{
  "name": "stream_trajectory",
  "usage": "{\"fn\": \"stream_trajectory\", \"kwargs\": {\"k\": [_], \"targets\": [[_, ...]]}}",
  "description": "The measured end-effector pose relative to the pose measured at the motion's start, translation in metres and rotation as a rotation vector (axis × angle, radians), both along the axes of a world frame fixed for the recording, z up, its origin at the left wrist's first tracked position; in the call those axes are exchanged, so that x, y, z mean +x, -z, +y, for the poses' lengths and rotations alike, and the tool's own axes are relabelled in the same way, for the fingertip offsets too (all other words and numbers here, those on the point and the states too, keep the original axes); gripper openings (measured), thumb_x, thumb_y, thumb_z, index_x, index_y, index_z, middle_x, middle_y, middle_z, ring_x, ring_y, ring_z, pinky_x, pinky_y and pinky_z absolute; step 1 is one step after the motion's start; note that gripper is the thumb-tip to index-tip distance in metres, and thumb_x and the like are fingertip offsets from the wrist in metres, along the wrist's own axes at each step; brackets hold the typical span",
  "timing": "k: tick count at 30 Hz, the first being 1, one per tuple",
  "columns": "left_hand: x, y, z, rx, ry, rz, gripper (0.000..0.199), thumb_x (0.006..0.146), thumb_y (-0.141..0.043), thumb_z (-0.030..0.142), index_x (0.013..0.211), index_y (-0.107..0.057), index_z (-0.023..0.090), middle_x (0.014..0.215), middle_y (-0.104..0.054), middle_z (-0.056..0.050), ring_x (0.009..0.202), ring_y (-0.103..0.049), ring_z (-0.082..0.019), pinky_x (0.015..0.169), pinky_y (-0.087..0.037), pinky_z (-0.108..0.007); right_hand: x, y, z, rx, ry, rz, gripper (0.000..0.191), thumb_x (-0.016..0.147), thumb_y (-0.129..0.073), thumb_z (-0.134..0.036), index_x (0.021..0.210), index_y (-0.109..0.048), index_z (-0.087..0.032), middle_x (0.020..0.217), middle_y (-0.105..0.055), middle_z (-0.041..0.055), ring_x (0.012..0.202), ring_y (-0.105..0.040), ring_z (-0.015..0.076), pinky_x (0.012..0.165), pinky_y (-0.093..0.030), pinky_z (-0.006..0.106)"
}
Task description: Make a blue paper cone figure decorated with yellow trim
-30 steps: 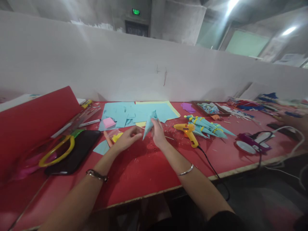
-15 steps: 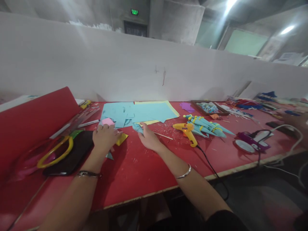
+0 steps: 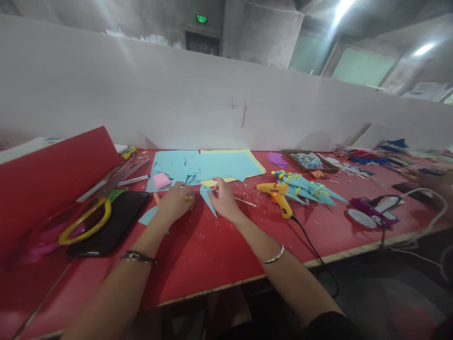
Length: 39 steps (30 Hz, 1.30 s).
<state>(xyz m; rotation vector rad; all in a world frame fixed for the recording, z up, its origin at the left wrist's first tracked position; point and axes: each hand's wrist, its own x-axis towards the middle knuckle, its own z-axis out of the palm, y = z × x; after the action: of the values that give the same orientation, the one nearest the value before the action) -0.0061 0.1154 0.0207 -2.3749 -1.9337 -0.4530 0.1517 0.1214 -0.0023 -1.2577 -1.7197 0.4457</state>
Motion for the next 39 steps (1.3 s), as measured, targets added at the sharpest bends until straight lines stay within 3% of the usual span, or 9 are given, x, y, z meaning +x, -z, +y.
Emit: {"fn": "stream_trajectory", "kwargs": {"k": [3, 5, 7, 15, 19, 23, 32, 36, 39], "targets": [[0.006, 0.000, -0.003, 0.052, -0.048, -0.002, 0.049, 0.077, -0.042, 0.040, 0.122, -0.043, 0.020, 0.121, -0.048, -0.012, 0.107, -0.049, -0.026, 0.081, -0.041, -0.037, 0.002, -0.007, -0.001, 0.058, 0.030, 0.060, 0.028, 0.074, -0.040, -0.014, 0.099, -0.054, -0.015, 0.083, -0.056, 0.0053, 0.081, -0.052, 0.0163, 0.078, -0.043, 0.031], [0.008, 0.000, -0.006, 0.059, -0.157, 0.027, 0.062, 0.075, -0.042, 0.050, 0.127, -0.036, 0.017, 0.117, -0.051, -0.016, 0.105, -0.049, -0.031, 0.083, -0.038, -0.044, 0.003, -0.012, -0.002, 0.081, -0.004, 0.080, 0.023, 0.075, -0.039, -0.012, 0.086, -0.058, -0.016, 0.084, -0.060, 0.0048, 0.081, -0.055, 0.0155, 0.077, -0.043, 0.029], [0.009, 0.001, -0.008, 0.043, -0.175, 0.085, 0.067, 0.075, -0.042, 0.053, 0.128, -0.034, 0.013, 0.113, -0.054, -0.019, 0.103, -0.050, -0.033, 0.085, -0.035, -0.048, 0.004, -0.014, -0.004, 0.086, -0.054, 0.091, 0.021, 0.076, -0.040, -0.013, 0.077, -0.060, -0.017, 0.083, -0.063, 0.0037, 0.080, -0.057, 0.0150, 0.076, -0.043, 0.028], [0.004, -0.002, -0.006, 0.045, -0.163, 0.108, 0.053, 0.075, -0.044, 0.039, 0.120, -0.040, 0.010, 0.100, -0.060, -0.017, 0.092, -0.055, -0.032, 0.076, -0.038, -0.043, 0.004, -0.015, -0.006, 0.067, -0.091, 0.101, 0.013, 0.074, -0.050, -0.016, 0.071, -0.062, -0.019, 0.074, -0.063, 0.0015, 0.071, -0.056, 0.0136, 0.069, -0.043, 0.026], [0.001, -0.005, -0.003, 0.205, -0.157, 0.033, 0.049, 0.075, -0.045, 0.034, 0.119, -0.042, 0.011, 0.101, -0.059, -0.015, 0.096, -0.051, -0.030, 0.072, -0.040, -0.037, 0.004, -0.017, -0.006, 0.093, -0.072, 0.091, 0.009, 0.071, -0.053, -0.014, 0.065, -0.058, -0.018, 0.068, -0.057, 0.0005, 0.065, -0.052, 0.0123, 0.063, -0.041, 0.024], [0.003, -0.006, 0.000, 0.357, -0.058, -0.095, 0.052, 0.073, -0.048, 0.031, 0.121, -0.040, 0.013, 0.104, -0.058, -0.012, 0.097, -0.049, -0.028, 0.078, -0.039, -0.035, 0.004, -0.020, -0.008, 0.099, -0.050, 0.105, 0.009, 0.068, -0.056, -0.013, 0.061, -0.055, -0.018, 0.064, -0.052, -0.0012, 0.060, -0.047, 0.0112, 0.058, -0.038, 0.023], [0.007, -0.005, 0.003, 0.436, 0.069, -0.255, 0.051, 0.071, -0.049, 0.023, 0.121, -0.041, 0.014, 0.107, -0.052, -0.010, 0.100, -0.044, -0.026, 0.089, -0.035, -0.038, 0.004, -0.020, -0.008, 0.141, -0.085, 0.093, 0.016, 0.077, -0.044, -0.015, 0.073, -0.060, -0.018, 0.073, -0.056, 0.0017, 0.071, -0.052, 0.0131, 0.066, -0.040, 0.025], [0.005, -0.001, 0.005, 0.426, 0.150, -0.296, 0.043, 0.069, -0.053, 0.020, 0.112, -0.046, 0.015, 0.102, -0.049, -0.010, 0.097, -0.044, -0.025, 0.087, -0.036, -0.038, 0.003, -0.024, -0.012, 0.164, -0.099, 0.131, 0.023, 0.080, -0.037, -0.015, 0.078, -0.060, -0.017, 0.075, -0.055, 0.0026, 0.070, -0.052, 0.0127, 0.065, -0.041, 0.025], [0.005, 0.001, 0.005, 0.405, 0.145, -0.336, 0.042, 0.069, -0.055, 0.022, 0.110, -0.046, 0.016, 0.101, -0.048, -0.010, 0.095, -0.044, -0.024, 0.084, -0.038, -0.039, 0.001, -0.028, -0.017, 0.177, -0.182, 0.115, 0.022, 0.081, -0.038, -0.018, 0.088, -0.059, -0.019, 0.078, -0.053, 0.0019, 0.069, -0.050, 0.0119, 0.064, -0.042, 0.024]]}}
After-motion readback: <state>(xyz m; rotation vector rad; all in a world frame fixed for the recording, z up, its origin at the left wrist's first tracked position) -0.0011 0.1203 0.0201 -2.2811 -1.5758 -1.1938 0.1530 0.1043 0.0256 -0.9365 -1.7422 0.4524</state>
